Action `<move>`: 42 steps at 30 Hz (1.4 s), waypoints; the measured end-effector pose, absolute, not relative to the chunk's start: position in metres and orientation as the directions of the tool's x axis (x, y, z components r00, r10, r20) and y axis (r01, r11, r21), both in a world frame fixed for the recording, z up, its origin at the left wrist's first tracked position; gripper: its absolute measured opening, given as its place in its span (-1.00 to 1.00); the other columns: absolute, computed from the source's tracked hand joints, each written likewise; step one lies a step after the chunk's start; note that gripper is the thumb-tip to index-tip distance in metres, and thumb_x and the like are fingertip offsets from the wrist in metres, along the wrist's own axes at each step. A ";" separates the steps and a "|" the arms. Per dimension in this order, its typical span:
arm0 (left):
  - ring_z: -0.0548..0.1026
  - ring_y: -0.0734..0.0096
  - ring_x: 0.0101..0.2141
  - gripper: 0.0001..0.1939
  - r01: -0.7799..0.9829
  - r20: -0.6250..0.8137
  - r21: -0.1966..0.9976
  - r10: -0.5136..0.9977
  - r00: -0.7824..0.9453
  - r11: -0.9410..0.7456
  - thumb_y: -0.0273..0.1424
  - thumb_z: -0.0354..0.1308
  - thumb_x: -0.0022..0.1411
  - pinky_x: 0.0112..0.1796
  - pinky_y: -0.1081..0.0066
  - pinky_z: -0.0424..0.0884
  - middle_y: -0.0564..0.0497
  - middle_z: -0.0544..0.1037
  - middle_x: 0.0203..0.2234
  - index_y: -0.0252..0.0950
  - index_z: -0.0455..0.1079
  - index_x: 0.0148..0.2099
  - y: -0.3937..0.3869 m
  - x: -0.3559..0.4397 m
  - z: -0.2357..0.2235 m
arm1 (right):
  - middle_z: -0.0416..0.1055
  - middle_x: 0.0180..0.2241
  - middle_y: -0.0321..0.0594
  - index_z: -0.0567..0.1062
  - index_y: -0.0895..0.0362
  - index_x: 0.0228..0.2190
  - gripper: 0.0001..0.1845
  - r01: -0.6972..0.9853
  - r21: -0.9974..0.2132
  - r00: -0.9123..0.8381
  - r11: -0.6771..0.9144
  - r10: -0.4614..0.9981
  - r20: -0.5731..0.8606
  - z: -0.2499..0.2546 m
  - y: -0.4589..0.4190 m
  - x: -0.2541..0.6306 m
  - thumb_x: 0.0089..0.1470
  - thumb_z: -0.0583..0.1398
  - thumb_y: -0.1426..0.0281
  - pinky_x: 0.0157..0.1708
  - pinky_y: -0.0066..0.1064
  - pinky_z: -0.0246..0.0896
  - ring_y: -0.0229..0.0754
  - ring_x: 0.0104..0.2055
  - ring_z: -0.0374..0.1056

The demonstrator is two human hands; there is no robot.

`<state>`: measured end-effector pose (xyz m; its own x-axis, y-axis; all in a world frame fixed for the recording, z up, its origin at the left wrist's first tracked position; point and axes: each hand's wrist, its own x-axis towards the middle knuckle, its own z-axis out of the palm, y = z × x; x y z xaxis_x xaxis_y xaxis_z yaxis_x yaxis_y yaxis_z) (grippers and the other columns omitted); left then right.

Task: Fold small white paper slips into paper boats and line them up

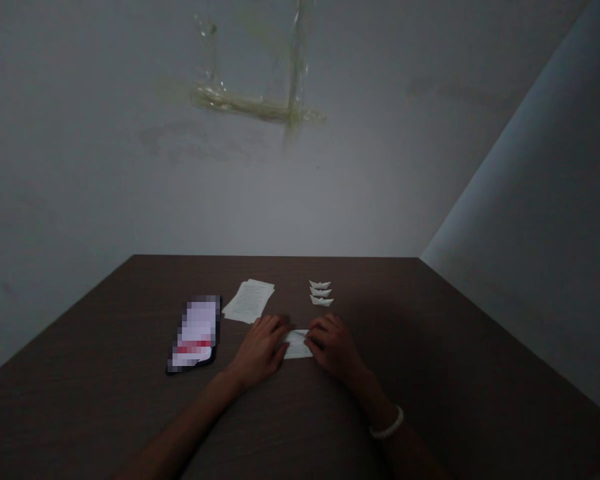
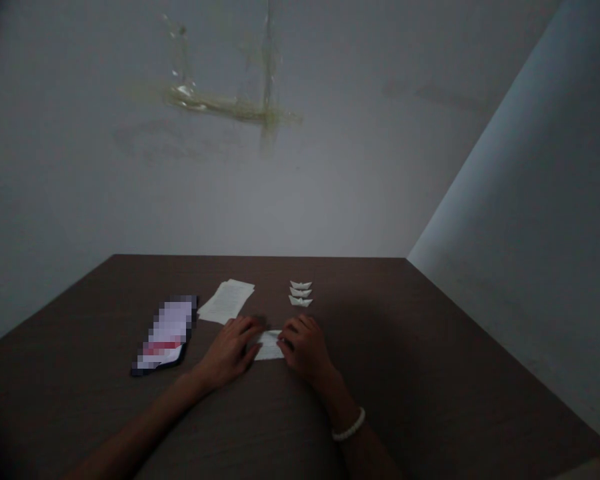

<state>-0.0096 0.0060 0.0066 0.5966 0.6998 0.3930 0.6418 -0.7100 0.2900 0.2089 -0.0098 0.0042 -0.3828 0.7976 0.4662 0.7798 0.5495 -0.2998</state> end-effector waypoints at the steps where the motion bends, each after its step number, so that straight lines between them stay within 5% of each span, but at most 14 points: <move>1: 0.35 0.13 -0.07 -0.74 0.639 0.394 0.295 0.700 0.596 -0.710 -0.42 0.03 0.28 -0.03 0.13 0.28 -0.11 0.40 -0.07 -0.26 0.33 0.01 0.006 -0.010 0.007 | 0.45 -0.27 -0.21 0.50 0.09 -0.36 -0.99 0.778 -0.302 -0.383 0.550 0.797 0.466 0.004 -0.009 0.209 0.11 0.24 0.41 -0.13 -0.27 0.14 -0.12 -0.16 0.27; 6: 0.37 0.14 -0.07 -0.73 0.633 0.399 0.345 0.719 0.569 -0.693 -0.38 0.03 0.28 -0.02 0.13 0.28 -0.13 0.42 -0.06 -0.29 0.26 0.02 0.006 -0.010 0.007 | 0.47 -0.35 -0.23 0.47 0.11 -0.40 -0.92 0.771 -0.320 -0.369 0.551 0.796 0.479 0.000 -0.007 0.209 0.15 0.19 0.44 -0.16 -0.32 0.14 -0.17 -0.25 0.30; 14: 0.39 0.09 -0.03 -0.37 0.609 0.382 0.412 0.735 0.560 -0.678 -0.26 0.21 0.16 0.02 0.11 0.30 -0.12 0.41 -0.01 -0.21 0.11 0.23 0.007 -0.012 0.002 | 0.46 -0.36 -0.23 0.46 0.10 -0.38 -0.89 0.758 -0.348 -0.305 0.552 0.771 0.559 0.001 -0.006 0.211 0.19 0.15 0.46 -0.19 -0.36 0.18 -0.18 -0.27 0.33; 26: 0.45 0.20 -0.18 -0.86 0.606 0.444 0.365 0.704 0.554 -0.707 -0.48 0.06 0.19 -0.12 0.22 0.37 -0.09 0.51 -0.23 -0.28 0.38 -0.19 0.012 -0.013 -0.006 | 0.48 -0.30 -0.22 0.46 0.09 -0.37 -0.90 0.667 -0.360 -0.442 0.652 0.736 0.513 0.012 -0.014 0.210 0.07 0.16 0.51 -0.17 -0.34 0.20 -0.17 -0.24 0.32; 42: 0.38 0.10 -0.09 -0.65 0.563 0.331 0.308 0.641 0.693 -0.767 -0.54 0.09 -0.02 -0.04 0.14 0.31 -0.10 0.50 -0.15 -0.28 0.41 -0.12 0.006 -0.010 0.010 | 0.48 -0.15 -0.20 0.53 0.09 -0.28 -0.60 0.681 -0.398 -0.459 0.615 0.781 0.423 0.004 -0.009 0.218 -0.21 0.20 0.65 -0.11 -0.29 0.25 -0.09 -0.13 0.29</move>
<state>-0.0104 0.0062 0.0103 0.6927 0.6406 0.3314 0.5626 -0.7674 0.3075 0.2183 -0.0091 0.0043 -0.4591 0.7814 0.4226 0.6807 0.6151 -0.3979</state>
